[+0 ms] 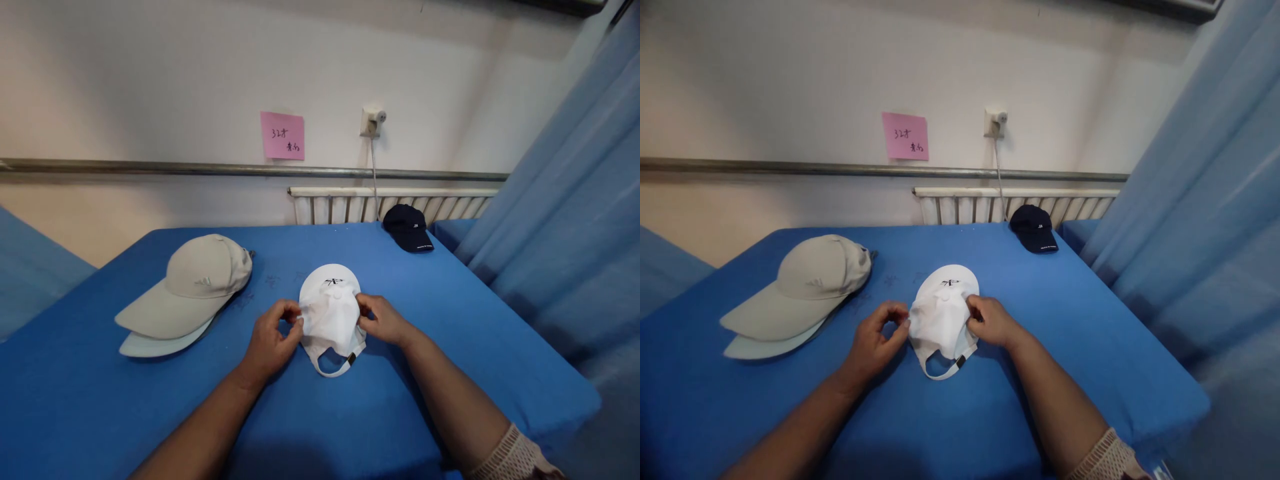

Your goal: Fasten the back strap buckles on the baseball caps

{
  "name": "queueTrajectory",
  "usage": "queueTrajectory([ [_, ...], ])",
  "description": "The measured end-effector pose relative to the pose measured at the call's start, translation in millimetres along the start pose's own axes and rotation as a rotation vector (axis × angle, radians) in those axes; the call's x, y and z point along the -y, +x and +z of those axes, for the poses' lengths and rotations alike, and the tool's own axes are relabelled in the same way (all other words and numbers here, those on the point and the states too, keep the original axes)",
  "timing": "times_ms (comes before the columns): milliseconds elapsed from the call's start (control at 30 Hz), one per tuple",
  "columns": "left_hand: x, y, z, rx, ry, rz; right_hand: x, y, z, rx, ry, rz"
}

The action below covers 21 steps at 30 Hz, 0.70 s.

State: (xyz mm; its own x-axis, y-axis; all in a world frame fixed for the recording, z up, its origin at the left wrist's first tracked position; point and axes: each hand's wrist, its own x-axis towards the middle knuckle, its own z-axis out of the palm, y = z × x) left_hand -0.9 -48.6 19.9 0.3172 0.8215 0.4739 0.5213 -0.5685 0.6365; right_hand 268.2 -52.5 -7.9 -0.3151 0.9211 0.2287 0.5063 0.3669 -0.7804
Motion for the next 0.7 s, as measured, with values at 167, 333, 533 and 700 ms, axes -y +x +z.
queueTrajectory([
  [167, 22.2, 13.1, 7.7, 0.04, 0.092, -0.008, 2.9, -2.0, 3.9, 0.034, 0.006, -0.023],
  [333, 27.2, 20.4, 9.4, -0.005, 0.021, -0.05, 3.3, -2.1, 4.7, 0.021, 0.005, -0.023],
  [533, 23.8, 17.6, 3.9, -0.151, -0.208, -0.213, 6.3, -1.9, 1.1, 0.013, 0.049, -0.042],
  [700, 25.9, 14.0, 0.1, -0.137, -0.291, -0.289, 9.4, -2.9, -0.9, 0.02, 0.089, -0.045],
])
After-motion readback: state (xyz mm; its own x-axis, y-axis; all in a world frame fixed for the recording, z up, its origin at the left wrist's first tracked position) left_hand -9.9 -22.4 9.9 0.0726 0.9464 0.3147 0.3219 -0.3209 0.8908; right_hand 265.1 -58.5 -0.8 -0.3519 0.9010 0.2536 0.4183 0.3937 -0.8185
